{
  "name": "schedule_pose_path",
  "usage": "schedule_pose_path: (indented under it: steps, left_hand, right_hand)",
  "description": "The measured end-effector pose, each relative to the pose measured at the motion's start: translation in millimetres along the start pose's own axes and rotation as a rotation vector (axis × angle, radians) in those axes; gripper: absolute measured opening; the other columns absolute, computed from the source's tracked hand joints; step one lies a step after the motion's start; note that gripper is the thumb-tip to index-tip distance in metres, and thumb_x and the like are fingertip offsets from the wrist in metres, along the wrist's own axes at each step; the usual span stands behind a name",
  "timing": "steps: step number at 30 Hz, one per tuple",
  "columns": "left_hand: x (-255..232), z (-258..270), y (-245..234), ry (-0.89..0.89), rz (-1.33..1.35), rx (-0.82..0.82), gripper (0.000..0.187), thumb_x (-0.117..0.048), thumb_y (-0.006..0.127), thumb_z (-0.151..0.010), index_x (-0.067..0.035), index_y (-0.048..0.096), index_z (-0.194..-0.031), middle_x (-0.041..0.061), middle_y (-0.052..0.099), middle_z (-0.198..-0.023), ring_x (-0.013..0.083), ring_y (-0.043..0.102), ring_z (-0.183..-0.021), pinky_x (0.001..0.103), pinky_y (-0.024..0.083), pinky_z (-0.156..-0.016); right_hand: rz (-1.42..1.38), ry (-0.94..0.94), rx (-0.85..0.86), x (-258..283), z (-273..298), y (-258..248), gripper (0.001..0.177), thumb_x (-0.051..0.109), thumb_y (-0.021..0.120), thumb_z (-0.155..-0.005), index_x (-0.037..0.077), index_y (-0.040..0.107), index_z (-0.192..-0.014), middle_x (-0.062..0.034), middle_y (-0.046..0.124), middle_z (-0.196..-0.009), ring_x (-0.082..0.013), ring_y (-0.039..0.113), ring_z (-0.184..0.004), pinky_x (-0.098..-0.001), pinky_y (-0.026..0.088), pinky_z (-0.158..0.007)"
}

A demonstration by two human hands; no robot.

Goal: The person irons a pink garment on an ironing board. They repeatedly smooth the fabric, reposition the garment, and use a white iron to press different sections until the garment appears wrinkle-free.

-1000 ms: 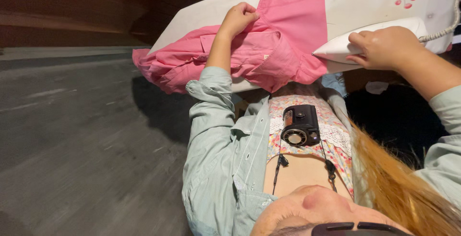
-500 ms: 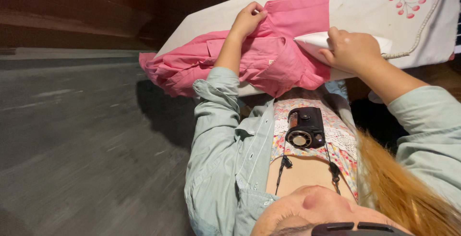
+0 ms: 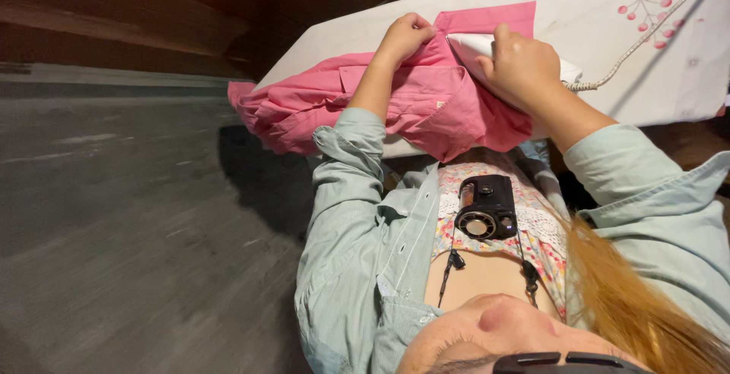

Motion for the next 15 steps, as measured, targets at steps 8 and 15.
schedule_pose_path:
  steps: [8, 15]
  left_hand:
    - [-27.2, 11.6, -10.1, -0.187, -0.539, 0.072, 0.022, -0.038, 0.075, -0.076, -0.020, 0.080, -0.087, -0.001, 0.080, -0.085, 0.0155, 0.074, -0.083, 0.044, 0.047, -0.095]
    - [-50.6, 15.5, -13.3, -0.149, -0.559, 0.005, 0.021, -0.037, 0.079, -0.070, -0.022, 0.075, -0.084, -0.004, 0.079, -0.085, 0.0163, 0.072, -0.086, 0.045, 0.035, -0.098]
  right_hand:
    - [-0.007, 0.069, 0.008, 14.4, -19.0, 4.1, 0.045, 0.040, 0.071, -0.098, 0.000, 0.054, -0.109, -0.0212, 0.072, -0.088, -0.0415, 0.070, -0.073, -0.0506, 0.054, -0.060]
    - [0.000, 0.082, -0.027, 18.8, -24.3, 12.6, 0.045, 0.040, 0.072, -0.098, 0.000, 0.054, -0.108, -0.0208, 0.071, -0.086, -0.0406, 0.070, -0.070, -0.0499, 0.054, -0.057]
Point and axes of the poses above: each hand's wrist, its own z-axis away from the middle knuckle, its own y-axis out of the palm, x = y × z, the point moved 3 cm from there along -z, towards the middle knuckle
